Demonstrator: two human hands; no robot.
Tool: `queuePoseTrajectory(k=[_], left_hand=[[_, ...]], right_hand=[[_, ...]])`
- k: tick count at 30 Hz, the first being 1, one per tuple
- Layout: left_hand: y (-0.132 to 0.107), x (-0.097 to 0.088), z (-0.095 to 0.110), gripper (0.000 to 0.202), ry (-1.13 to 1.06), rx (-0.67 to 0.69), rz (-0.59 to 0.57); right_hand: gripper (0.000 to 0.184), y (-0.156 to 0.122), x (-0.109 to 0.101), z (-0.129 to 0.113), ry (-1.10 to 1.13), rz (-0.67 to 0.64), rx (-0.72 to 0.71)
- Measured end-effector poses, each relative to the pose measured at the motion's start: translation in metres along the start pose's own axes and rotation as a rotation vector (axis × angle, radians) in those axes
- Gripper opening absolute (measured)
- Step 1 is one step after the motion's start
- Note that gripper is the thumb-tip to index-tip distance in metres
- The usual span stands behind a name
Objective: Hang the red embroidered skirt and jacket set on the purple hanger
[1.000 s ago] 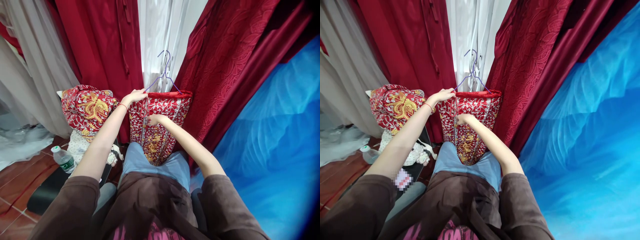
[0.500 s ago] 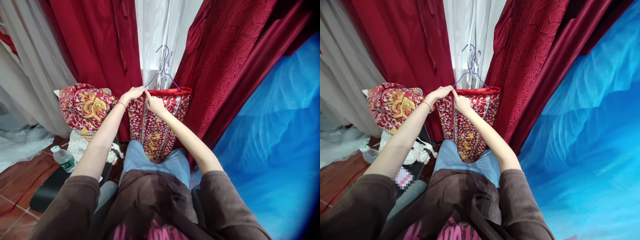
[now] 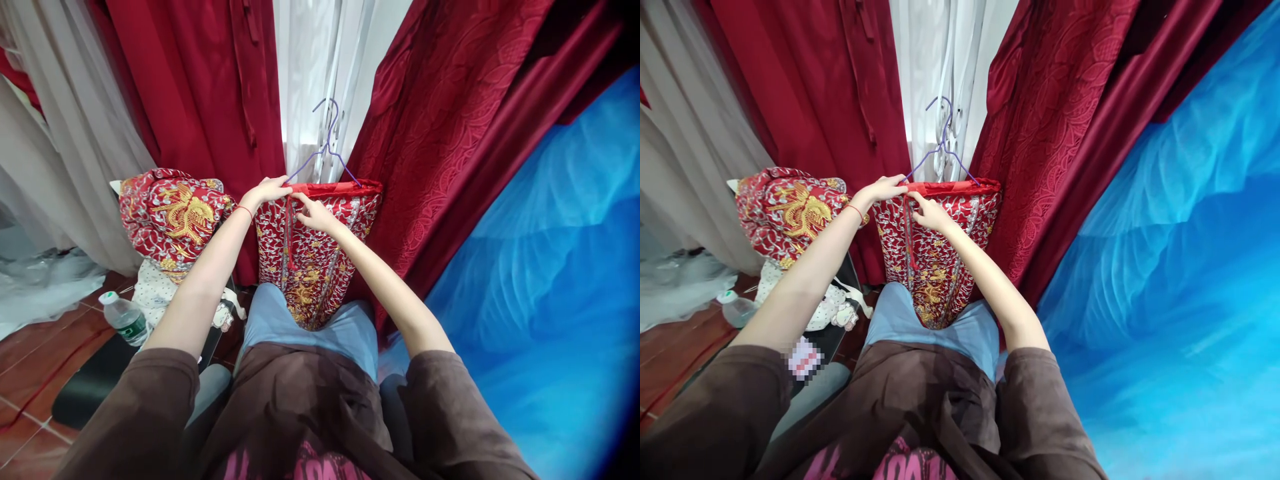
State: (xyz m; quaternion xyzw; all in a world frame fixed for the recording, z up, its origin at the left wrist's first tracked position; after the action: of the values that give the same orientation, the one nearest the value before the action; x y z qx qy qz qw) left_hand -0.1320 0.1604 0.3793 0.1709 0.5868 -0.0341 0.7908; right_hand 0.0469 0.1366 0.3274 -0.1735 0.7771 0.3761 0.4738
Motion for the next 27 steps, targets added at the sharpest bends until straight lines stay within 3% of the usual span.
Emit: queuePoseTrajectory(k=[6, 10, 14, 18, 20, 24, 27], left_hand=[[0.000, 0.000, 0.000, 0.048, 0.026, 0.001, 0.002], [0.000, 0.000, 0.000, 0.050, 0.054, 0.007, -0.011], [0.002, 0.000, -0.001, 0.062, 0.106, -0.006, -0.022], [0.003, 0.000, -0.003, 0.072, 0.084, -0.009, -0.054], [0.002, -0.001, -0.002, 0.073, 0.084, -0.004, -0.053], [-0.002, -0.002, 0.001, 0.071, 0.099, -0.005, -0.047], [-0.004, -0.002, 0.004, 0.069, 0.094, -0.007, -0.042]], right_hand=[[0.059, 0.001, 0.006, -0.010, 0.182, -0.091, 0.031], [0.070, 0.001, 0.022, -0.017, 0.075, -0.197, 0.064], [0.074, -0.012, 0.039, -0.016, 0.057, -0.498, 0.119], [0.078, -0.032, 0.060, -0.013, 0.025, -0.913, 0.355], [0.085, -0.041, 0.069, -0.010, -0.028, -1.048, 0.451], [0.105, -0.052, 0.080, 0.007, -0.086, -1.095, 0.531], [0.107, -0.058, 0.077, 0.028, -0.129, -1.108, 0.600]])
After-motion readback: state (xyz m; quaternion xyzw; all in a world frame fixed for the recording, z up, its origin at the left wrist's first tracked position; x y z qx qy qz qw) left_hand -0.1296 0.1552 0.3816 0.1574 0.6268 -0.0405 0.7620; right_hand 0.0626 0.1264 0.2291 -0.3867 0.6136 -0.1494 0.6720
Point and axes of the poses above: each hand's wrist, its own y-axis towards the middle knuckle, its own x-axis out of the palm, z = x × y, the point moved 2 cm from there along y, towards the middle knuckle, and after that the axes turned 1 degree about -z, right-handed, at the moved point
